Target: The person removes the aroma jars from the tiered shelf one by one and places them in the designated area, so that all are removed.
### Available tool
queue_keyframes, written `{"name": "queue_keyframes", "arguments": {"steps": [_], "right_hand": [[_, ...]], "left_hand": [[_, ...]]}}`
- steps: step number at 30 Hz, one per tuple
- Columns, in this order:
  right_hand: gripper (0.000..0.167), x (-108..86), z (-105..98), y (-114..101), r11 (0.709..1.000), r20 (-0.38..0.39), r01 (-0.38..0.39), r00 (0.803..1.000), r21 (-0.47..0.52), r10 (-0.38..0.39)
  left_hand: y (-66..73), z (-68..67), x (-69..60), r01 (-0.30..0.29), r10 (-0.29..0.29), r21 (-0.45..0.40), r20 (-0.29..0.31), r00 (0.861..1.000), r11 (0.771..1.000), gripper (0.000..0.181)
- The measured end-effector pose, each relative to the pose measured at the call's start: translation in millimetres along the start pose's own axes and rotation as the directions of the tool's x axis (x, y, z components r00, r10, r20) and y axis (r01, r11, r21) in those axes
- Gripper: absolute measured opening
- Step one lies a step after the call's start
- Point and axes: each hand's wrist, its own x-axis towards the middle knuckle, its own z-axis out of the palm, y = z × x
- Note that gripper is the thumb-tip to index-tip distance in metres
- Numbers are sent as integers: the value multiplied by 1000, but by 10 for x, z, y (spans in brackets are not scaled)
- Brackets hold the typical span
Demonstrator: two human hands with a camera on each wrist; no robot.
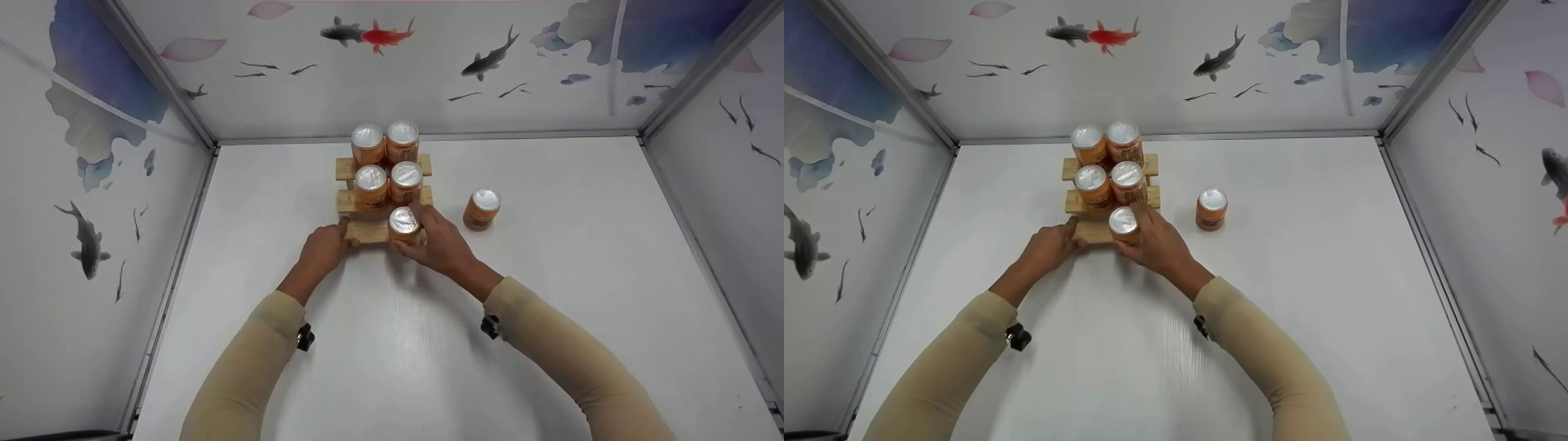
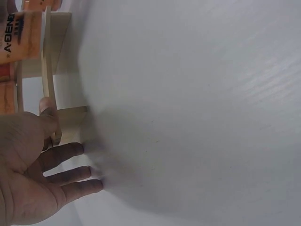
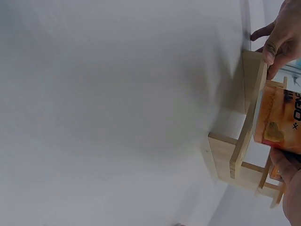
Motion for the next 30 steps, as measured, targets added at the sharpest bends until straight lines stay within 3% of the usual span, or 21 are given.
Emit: {"name": "queue_keyframes", "arguments": {"steps": [5,13,17,23,30], "right_hand": [[81,-68,-118,60,1000,1,-13,1000,5,13],[79,-212,-285,179,999,1,-35,999,-4,35],[79,-278,-373,241,999,-21,-30,999,-28,30],[81,-371,-505,351,999,-42,-31,999,-37,30],[87,-496,-656,474,993,-54,-100,994,-65,97]], "left_hand": [[-47,25,32,-16,16,-7,-12,1000,1000,66],[0,-25,-25,4,-4,-14,-1,1000,1000,65],[-25,0,-6,0,0,-27,9,1000,1000,66],[-119,81,56,-31,30,-30,-27,999,999,65],[-96,38,66,-3,4,-58,21,1000,998,70]]}}
